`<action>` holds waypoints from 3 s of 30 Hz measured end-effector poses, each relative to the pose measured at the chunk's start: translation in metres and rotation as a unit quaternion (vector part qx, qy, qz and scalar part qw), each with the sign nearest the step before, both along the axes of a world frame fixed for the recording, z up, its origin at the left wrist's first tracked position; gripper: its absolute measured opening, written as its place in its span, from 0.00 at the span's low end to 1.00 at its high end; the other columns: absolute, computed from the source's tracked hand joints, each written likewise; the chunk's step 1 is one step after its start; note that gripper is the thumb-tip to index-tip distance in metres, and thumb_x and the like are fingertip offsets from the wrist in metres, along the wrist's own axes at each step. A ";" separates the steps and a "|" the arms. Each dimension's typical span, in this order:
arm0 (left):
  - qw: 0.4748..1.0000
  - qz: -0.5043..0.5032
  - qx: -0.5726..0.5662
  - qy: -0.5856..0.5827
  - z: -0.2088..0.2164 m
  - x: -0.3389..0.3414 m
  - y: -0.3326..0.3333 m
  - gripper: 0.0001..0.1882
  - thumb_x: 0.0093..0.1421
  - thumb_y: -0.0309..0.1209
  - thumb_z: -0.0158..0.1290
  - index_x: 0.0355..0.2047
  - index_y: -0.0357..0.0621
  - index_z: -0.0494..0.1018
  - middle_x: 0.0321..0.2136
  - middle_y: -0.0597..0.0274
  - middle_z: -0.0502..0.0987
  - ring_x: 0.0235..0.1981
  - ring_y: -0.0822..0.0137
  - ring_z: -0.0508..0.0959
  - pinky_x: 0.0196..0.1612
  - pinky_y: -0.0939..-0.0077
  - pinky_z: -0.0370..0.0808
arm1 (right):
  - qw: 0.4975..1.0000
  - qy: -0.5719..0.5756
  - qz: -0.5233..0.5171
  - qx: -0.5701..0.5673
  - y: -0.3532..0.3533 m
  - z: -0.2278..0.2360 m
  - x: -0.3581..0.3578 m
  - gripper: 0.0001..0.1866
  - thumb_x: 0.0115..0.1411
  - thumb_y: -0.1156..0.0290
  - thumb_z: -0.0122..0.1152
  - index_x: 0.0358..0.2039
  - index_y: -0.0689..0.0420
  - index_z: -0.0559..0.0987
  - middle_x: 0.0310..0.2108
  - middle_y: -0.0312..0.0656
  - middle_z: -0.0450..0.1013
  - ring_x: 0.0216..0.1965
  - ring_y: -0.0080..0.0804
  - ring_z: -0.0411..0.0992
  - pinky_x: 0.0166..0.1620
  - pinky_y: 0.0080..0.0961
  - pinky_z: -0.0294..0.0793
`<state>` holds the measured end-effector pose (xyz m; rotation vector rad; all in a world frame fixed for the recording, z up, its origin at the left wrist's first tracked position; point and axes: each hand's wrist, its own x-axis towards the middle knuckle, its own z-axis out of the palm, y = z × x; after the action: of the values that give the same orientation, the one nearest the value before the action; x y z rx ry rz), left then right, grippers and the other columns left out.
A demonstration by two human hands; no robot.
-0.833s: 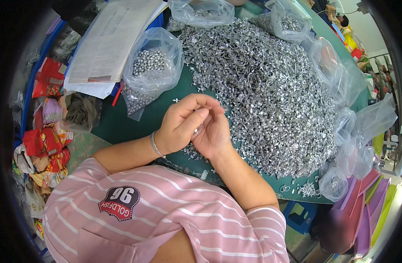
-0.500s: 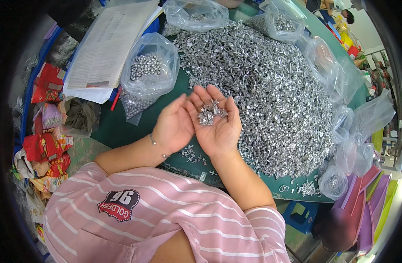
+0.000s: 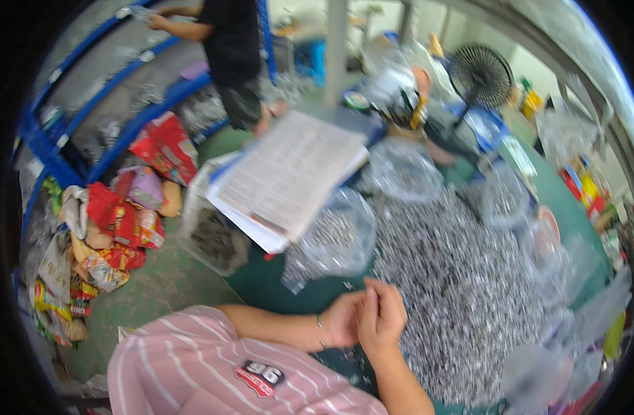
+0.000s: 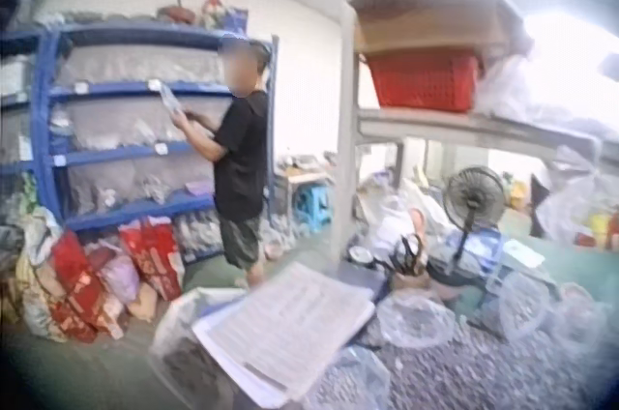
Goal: The person sorts small silver metal fasteners on a green table, picking them up by hand and placing them into piles. They occasionally transfer fasteners into a plastic bag and interact with another person who also sorts the items.
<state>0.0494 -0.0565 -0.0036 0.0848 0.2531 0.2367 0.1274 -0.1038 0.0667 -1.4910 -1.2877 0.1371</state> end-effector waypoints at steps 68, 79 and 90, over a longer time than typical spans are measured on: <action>0.358 0.336 0.837 0.242 0.057 0.023 -0.016 0.10 0.46 0.29 0.48 0.24 0.59 0.78 0.27 0.69 0.77 0.33 0.64 0.74 0.39 0.65 0.65 | 0.636 0.755 0.155 0.049 -0.001 -0.052 -0.008 0.23 0.63 0.52 0.39 0.51 0.55 0.65 0.47 0.44 0.65 0.48 0.36 0.66 0.53 0.35 0.65; 0.517 0.425 0.737 0.092 0.063 -0.005 0.009 0.06 0.60 0.21 0.47 0.38 0.34 0.69 0.32 0.53 0.74 0.33 0.65 0.74 0.36 0.72 0.72 | 0.512 0.834 0.167 0.122 -0.007 -0.026 0.003 0.26 0.62 0.60 0.42 0.56 0.65 0.64 0.59 0.53 0.61 0.61 0.47 0.59 0.63 0.42 0.57; 0.683 0.353 0.627 0.126 0.018 -0.005 0.003 0.07 0.62 0.20 0.45 0.40 0.35 0.68 0.28 0.65 0.70 0.26 0.80 0.67 0.30 0.88 0.65 | 0.474 0.841 0.223 0.131 -0.017 -0.004 0.057 0.12 0.66 0.67 0.44 0.43 0.62 0.70 0.33 0.41 0.70 0.27 0.24 0.68 0.24 0.16 0.68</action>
<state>0.0447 -0.0531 0.0145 1.4361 0.3516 1.1686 0.1843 -0.1206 0.0627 -0.1214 0.1227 1.3116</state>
